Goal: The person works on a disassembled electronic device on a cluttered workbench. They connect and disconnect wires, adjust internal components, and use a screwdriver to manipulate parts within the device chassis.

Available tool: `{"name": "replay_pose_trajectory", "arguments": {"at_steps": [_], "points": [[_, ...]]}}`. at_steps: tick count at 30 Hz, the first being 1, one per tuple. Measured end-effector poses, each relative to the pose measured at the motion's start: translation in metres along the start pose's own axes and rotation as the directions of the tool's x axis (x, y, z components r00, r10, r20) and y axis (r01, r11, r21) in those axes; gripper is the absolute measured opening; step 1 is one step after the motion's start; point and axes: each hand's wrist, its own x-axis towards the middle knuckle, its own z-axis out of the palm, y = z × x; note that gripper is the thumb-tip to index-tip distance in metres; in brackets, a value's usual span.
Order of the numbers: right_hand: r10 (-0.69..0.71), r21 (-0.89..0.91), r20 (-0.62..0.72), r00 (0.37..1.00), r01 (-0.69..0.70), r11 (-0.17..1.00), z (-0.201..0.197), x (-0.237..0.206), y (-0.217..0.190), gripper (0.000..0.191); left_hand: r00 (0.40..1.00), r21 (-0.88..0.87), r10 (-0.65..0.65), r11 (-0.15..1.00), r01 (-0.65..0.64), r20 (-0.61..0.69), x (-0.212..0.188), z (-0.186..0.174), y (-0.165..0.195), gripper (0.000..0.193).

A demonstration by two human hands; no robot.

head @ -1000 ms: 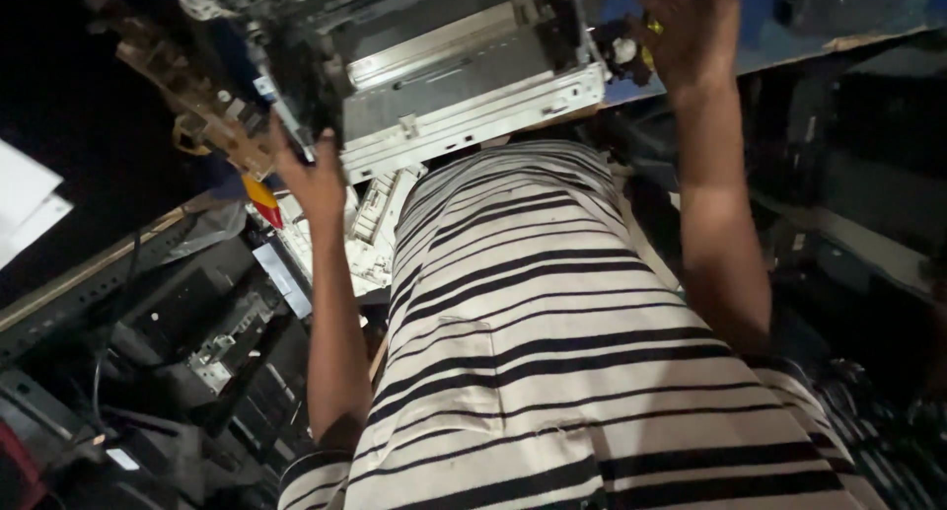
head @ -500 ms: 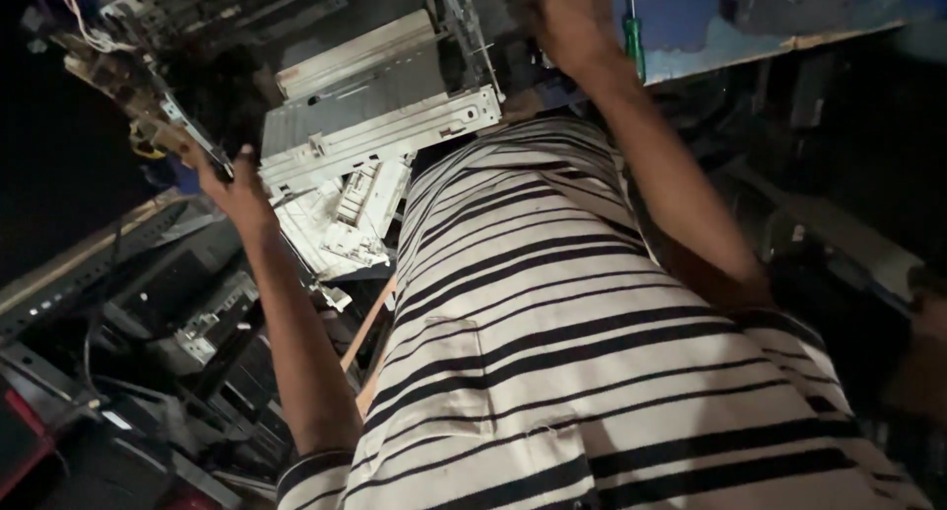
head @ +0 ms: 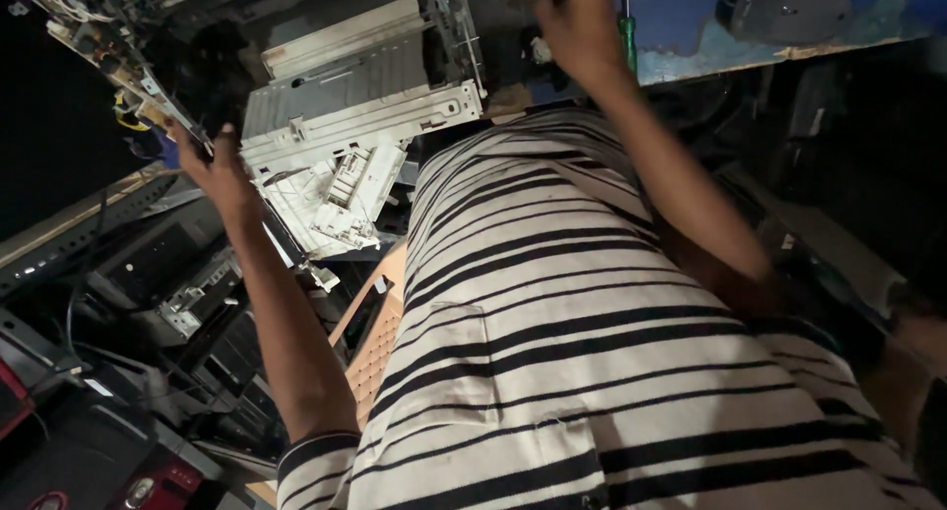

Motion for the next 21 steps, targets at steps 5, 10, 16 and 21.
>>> {"name": "replay_pose_trajectory", "arguments": {"at_steps": [5,10,16,21], "points": [[0.314,0.724,0.188,0.931,-0.347,0.596,-0.015,-0.04,-0.022,0.016,0.99,-0.052,0.094,0.995,-0.089,0.107,-0.004,0.001,0.013,0.076],[0.335,0.718,0.181,0.925,-0.357,0.598,-0.014,-0.058,-0.027,0.015,0.89,0.205,0.448,0.882,-0.425,-0.081,-0.02,0.005,0.025,0.069],[0.298,0.69,0.107,0.949,-0.287,0.665,-0.001,-0.071,-0.025,0.015,0.703,0.528,0.711,0.594,-0.607,0.008,-0.092,0.084,0.056,0.039],[0.071,0.452,-0.067,0.995,-0.033,0.891,0.01,-0.079,-0.037,0.019,0.592,0.487,0.579,0.348,-0.801,0.561,-0.146,0.167,0.086,0.035]]}}
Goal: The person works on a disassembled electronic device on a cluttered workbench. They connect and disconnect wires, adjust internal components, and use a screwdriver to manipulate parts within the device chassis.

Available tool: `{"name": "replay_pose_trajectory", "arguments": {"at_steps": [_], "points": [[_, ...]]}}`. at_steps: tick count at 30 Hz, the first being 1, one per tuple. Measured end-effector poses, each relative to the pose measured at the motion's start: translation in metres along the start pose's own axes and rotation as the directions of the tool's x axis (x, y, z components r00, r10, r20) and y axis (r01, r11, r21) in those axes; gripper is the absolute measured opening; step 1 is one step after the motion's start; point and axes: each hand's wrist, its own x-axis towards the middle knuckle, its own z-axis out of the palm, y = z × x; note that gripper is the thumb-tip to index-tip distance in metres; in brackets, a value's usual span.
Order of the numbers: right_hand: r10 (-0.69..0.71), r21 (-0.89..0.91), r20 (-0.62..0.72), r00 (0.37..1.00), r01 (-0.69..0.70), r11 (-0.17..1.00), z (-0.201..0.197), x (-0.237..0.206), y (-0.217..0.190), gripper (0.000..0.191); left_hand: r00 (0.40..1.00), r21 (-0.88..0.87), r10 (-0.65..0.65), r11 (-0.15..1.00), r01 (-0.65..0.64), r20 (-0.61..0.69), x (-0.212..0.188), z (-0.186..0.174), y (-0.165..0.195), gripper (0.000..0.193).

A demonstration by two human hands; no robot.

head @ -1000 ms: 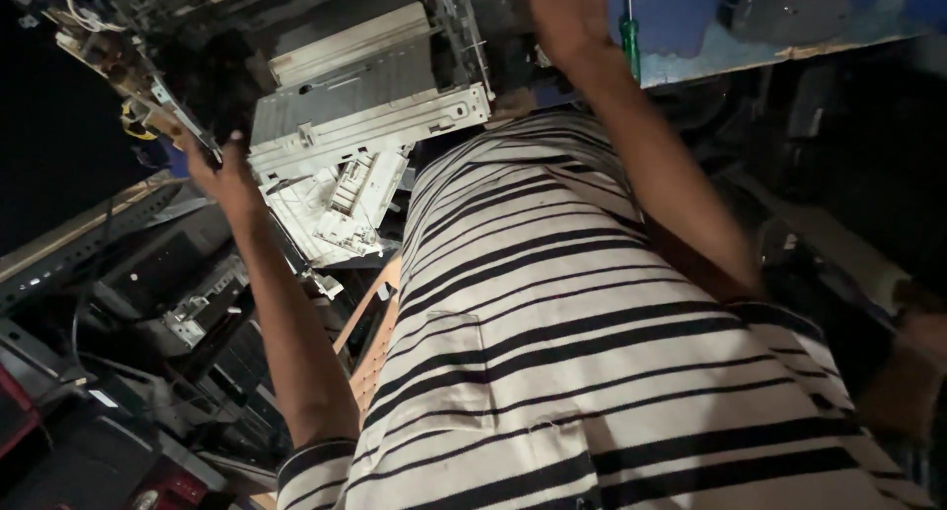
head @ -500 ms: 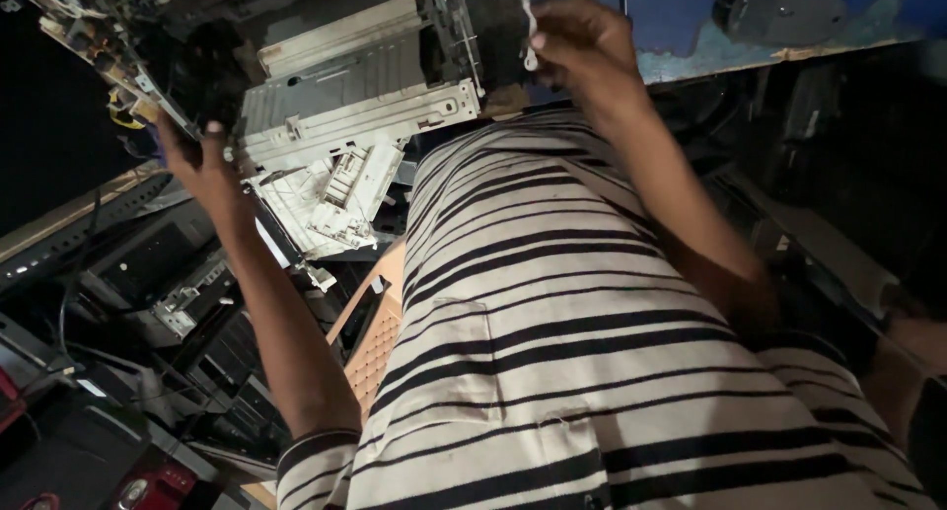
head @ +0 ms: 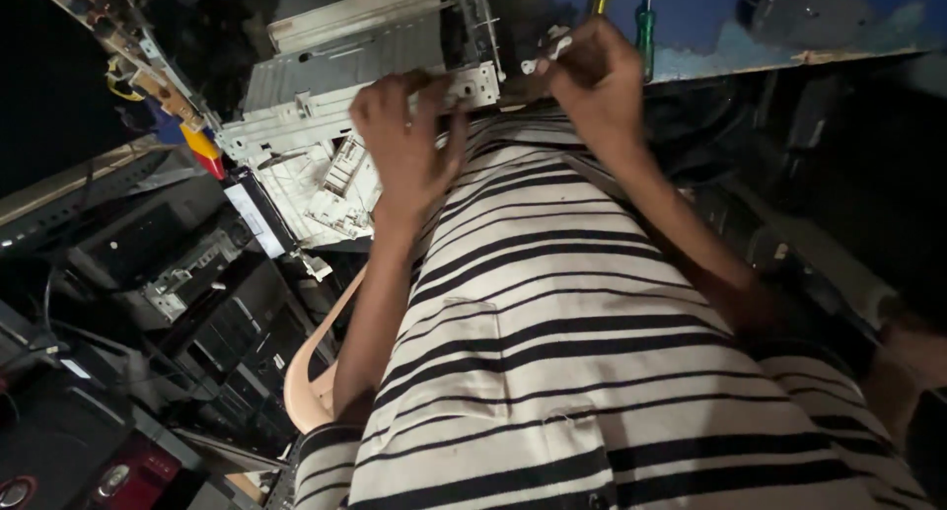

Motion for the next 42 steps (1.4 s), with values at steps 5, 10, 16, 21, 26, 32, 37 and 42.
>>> {"name": "replay_pose_trajectory", "arguments": {"at_steps": [5,10,16,21,26,32,37,42], "points": [[0.008,-0.141,-0.039,0.999,-0.014,0.99,0.013,-0.007,-0.014,0.02,0.997,-0.011,0.074,0.997,-0.074,0.031,0.03,-0.004,0.028,0.042],[-0.044,-0.156,-0.015,0.999,0.041,0.987,0.02,-0.005,-0.022,0.017,0.996,-0.067,0.089,0.994,-0.088,0.002,0.033,0.008,0.037,0.031],[-0.098,-0.214,-0.006,0.995,0.095,0.972,0.022,-0.005,-0.027,0.018,0.997,-0.123,0.079,0.989,-0.08,-0.015,0.027,0.022,0.034,0.03],[-0.093,-0.309,0.01,0.996,0.091,0.947,0.02,-0.007,-0.028,0.022,0.998,-0.157,0.067,0.985,-0.068,-0.012,0.026,0.026,0.033,0.029],[-0.088,-0.232,0.004,0.996,0.086,0.969,0.019,-0.009,-0.025,0.019,0.998,-0.17,0.058,0.984,-0.058,-0.007,0.025,0.03,0.032,0.029],[-0.037,-0.187,-0.004,0.999,0.035,0.982,0.013,-0.012,-0.015,0.017,0.998,-0.177,0.048,0.983,-0.054,-0.036,0.024,0.032,0.031,0.025],[0.251,0.047,0.143,0.957,-0.26,0.965,0.007,-0.015,-0.01,0.021,0.998,-0.188,0.05,0.981,-0.055,-0.03,0.025,0.03,0.031,0.024],[0.511,0.333,0.295,0.807,-0.588,0.737,0.004,-0.017,-0.011,0.022,0.999,-0.208,0.041,0.977,-0.043,-0.015,0.025,0.026,0.031,0.026]]}}
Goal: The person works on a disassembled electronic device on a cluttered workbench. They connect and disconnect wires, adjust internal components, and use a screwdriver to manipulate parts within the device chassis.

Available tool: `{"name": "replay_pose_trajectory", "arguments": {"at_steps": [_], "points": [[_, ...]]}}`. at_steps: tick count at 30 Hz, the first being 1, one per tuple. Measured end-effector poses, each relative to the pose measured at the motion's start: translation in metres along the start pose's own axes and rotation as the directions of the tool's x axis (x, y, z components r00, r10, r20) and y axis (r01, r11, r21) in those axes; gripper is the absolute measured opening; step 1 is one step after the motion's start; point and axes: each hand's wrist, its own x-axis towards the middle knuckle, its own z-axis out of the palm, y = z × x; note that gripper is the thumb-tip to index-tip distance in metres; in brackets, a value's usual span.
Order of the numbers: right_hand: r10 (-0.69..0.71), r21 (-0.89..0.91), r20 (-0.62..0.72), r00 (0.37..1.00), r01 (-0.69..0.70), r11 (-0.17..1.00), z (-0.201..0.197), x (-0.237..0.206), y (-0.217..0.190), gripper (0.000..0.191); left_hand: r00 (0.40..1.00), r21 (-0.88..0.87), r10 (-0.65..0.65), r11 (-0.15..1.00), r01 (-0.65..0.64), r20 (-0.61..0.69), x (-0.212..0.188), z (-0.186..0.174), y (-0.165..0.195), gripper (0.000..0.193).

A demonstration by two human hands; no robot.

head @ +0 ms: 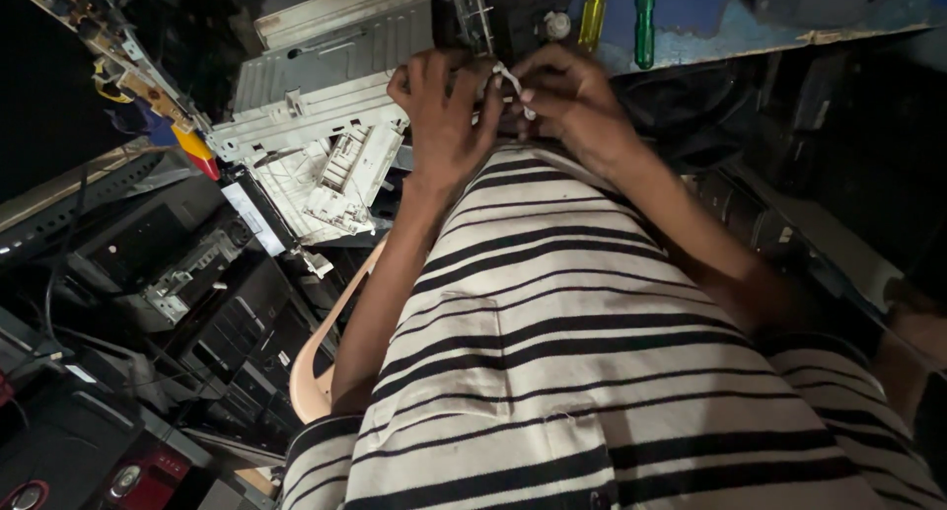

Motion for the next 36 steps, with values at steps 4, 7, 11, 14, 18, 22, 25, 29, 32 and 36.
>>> {"name": "replay_pose_trajectory", "arguments": {"at_steps": [4,7,11,14,18,22,25,29,32,36], "points": [[0.115,0.123,-0.015,0.993,-0.112,0.986,-0.001,0.002,0.0,0.021,1.0,-0.008,0.004,1.0,-0.004,-0.01,0.001,0.0,0.001,0.026],[0.094,0.183,0.06,0.994,-0.104,0.978,-0.004,0.004,0.001,0.018,1.0,-0.012,-0.01,1.0,0.01,-0.005,0.001,0.0,0.001,0.025],[0.106,0.223,0.094,0.99,-0.125,0.967,-0.006,0.004,0.002,0.017,1.0,-0.013,0.003,1.0,-0.003,0.001,0.0,0.0,0.0,0.027],[0.07,0.18,0.085,0.994,-0.085,0.98,-0.005,0.004,0.003,0.013,1.0,-0.012,0.007,1.0,-0.007,-0.021,0.0,0.001,0.001,0.027],[-0.006,0.086,0.042,0.999,0.002,0.996,-0.001,0.003,0.002,0.01,1.0,-0.023,-0.001,1.0,0.0,-0.003,0.001,0.0,0.001,0.025],[-0.026,-0.015,-0.023,0.999,0.026,1.0,0.004,0.004,0.001,0.01,1.0,-0.032,0.005,0.999,-0.005,0.004,0.001,-0.002,0.001,0.024],[-0.092,-0.032,0.007,0.996,0.092,0.995,0.006,0.004,0.001,0.011,1.0,-0.053,0.007,0.999,-0.006,0.01,0.002,-0.003,0.002,0.023],[-0.096,-0.098,-0.009,0.995,0.095,0.991,0.006,0.004,0.002,0.011,1.0,-0.056,-0.003,0.998,0.003,0.01,0.003,-0.003,0.003,0.021],[-0.101,-0.119,-0.013,0.995,0.099,0.988,0.006,0.004,0.003,0.01,1.0,-0.082,-0.009,0.997,0.009,0.01,0.003,-0.003,0.002,0.021],[-0.19,-0.229,-0.007,0.982,0.183,0.956,0.009,0.006,0.001,0.009,0.999,-0.09,-0.033,0.995,0.036,0.029,0.003,-0.001,0.0,0.023]]}}
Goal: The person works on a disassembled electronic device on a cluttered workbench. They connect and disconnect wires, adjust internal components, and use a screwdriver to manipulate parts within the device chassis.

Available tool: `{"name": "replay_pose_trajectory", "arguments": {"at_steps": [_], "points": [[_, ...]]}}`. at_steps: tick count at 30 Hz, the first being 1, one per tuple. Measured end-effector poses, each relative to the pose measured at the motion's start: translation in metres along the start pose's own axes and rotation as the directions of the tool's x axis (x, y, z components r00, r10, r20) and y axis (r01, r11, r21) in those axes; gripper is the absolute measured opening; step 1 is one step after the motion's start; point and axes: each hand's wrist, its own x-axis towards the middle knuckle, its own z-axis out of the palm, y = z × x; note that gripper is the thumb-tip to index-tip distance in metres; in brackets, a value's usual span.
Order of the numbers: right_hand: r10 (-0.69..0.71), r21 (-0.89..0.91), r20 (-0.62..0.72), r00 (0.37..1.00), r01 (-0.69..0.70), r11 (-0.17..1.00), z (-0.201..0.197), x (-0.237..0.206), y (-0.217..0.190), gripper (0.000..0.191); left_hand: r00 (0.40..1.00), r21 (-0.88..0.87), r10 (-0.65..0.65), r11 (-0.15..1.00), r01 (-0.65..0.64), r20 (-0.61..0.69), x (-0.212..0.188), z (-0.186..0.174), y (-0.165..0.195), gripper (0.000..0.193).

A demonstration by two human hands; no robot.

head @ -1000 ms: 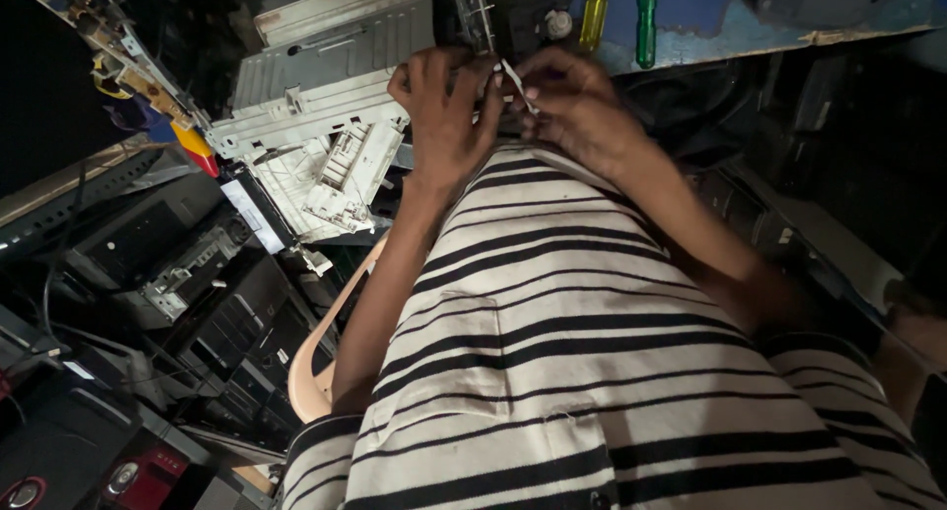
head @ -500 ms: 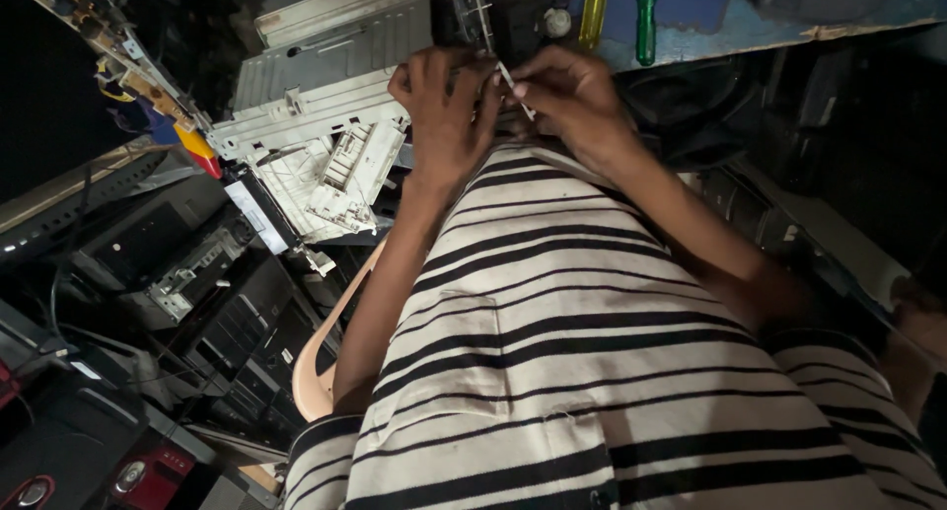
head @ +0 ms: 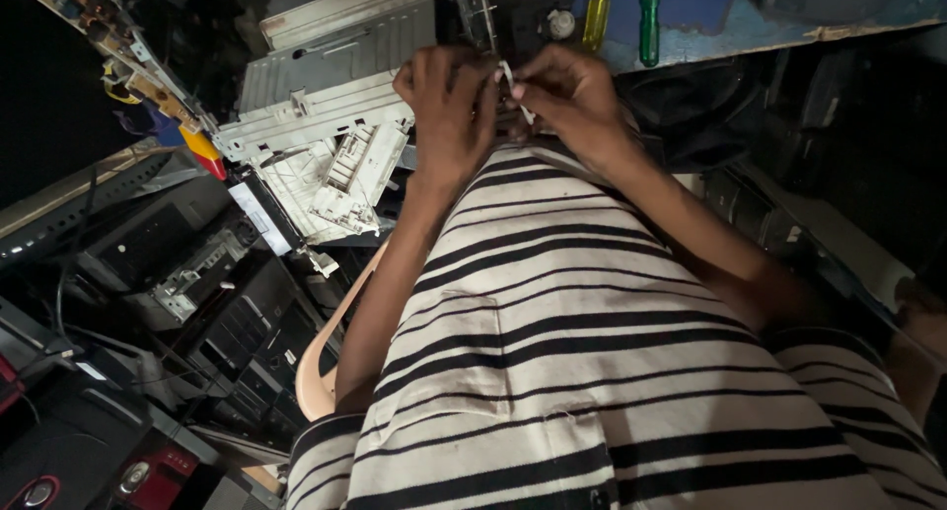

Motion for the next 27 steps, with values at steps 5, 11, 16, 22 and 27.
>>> {"name": "replay_pose_trajectory", "arguments": {"at_steps": [5,11,16,22,27], "points": [[-0.057,-0.019,-0.007,0.998,0.057,0.998,0.003,0.002,-0.009,0.006,0.999,0.028,0.006,1.0,-0.005,-0.048,0.009,0.006,-0.004,0.022],[-0.118,0.003,-0.051,0.992,0.119,0.993,0.008,0.01,-0.017,0.007,0.996,0.045,0.066,0.997,-0.063,-0.062,0.029,-0.001,-0.01,0.024],[-0.176,0.002,-0.057,0.983,0.177,0.984,0.013,0.013,-0.018,0.007,0.989,-0.21,0.146,0.967,-0.145,-0.009,0.042,-0.017,-0.012,0.032],[-0.173,-0.001,-0.065,0.983,0.173,0.985,0.016,0.012,-0.023,0.004,0.963,-0.268,0.265,0.933,-0.242,0.051,0.055,-0.028,-0.021,0.032],[-0.162,-0.016,-0.062,0.985,0.161,0.987,0.017,0.014,-0.026,0.006,0.962,-0.232,0.26,0.944,-0.234,0.089,0.058,-0.029,-0.027,0.03]]}}
